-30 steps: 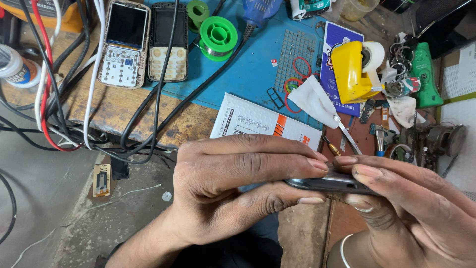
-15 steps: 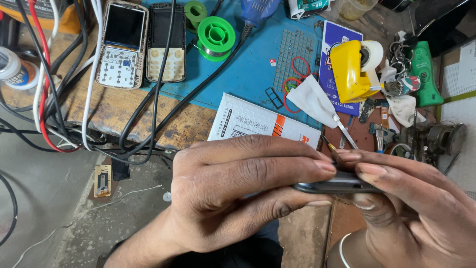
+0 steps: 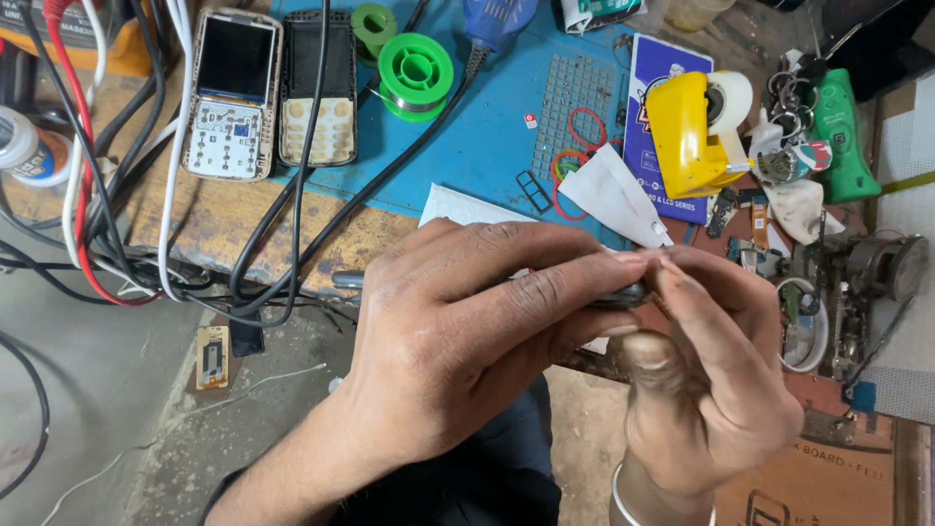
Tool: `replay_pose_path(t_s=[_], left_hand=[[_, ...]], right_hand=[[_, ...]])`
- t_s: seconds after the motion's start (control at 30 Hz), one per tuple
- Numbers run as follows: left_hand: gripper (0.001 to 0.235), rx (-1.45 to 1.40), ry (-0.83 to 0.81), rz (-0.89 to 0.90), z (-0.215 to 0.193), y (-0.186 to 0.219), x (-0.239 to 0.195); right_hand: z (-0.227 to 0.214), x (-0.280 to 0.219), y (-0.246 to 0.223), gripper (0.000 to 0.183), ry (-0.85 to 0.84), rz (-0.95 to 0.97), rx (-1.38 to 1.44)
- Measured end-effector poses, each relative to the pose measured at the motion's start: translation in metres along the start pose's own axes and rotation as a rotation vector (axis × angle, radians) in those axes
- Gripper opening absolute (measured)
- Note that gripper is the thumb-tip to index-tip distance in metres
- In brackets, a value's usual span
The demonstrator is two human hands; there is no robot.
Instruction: The person uses a screwdriver to remove screws from the back of a disassembled mobile phone, then places the back cover onto the phone body and secures it with rubber bands.
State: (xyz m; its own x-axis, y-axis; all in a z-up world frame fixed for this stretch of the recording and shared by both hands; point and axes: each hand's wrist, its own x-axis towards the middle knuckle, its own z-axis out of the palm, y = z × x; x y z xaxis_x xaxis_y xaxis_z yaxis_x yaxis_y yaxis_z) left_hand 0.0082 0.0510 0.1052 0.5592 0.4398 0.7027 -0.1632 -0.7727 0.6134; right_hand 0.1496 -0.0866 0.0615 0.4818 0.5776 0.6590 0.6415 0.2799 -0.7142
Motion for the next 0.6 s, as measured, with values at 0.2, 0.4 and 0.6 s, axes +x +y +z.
replay_pose_path(t_s=[0.2,0.4,0.6], left_hand=[[0.037,-0.067,0.001,-0.008,0.002,0.005,-0.001],[0.034,-0.077,-0.009,0.024,-0.002,0.004,0.000],[0.031,-0.080,-0.029,0.041,-0.007,0.004,0.001]], right_hand=[[-0.010,0.014,-0.008,0.023,-0.071,-0.046,-0.170],[-0.014,0.011,-0.001,0.023,-0.072,-0.181,-0.232],[-0.017,0.005,0.004,0.021,-0.051,-0.214,-0.243]])
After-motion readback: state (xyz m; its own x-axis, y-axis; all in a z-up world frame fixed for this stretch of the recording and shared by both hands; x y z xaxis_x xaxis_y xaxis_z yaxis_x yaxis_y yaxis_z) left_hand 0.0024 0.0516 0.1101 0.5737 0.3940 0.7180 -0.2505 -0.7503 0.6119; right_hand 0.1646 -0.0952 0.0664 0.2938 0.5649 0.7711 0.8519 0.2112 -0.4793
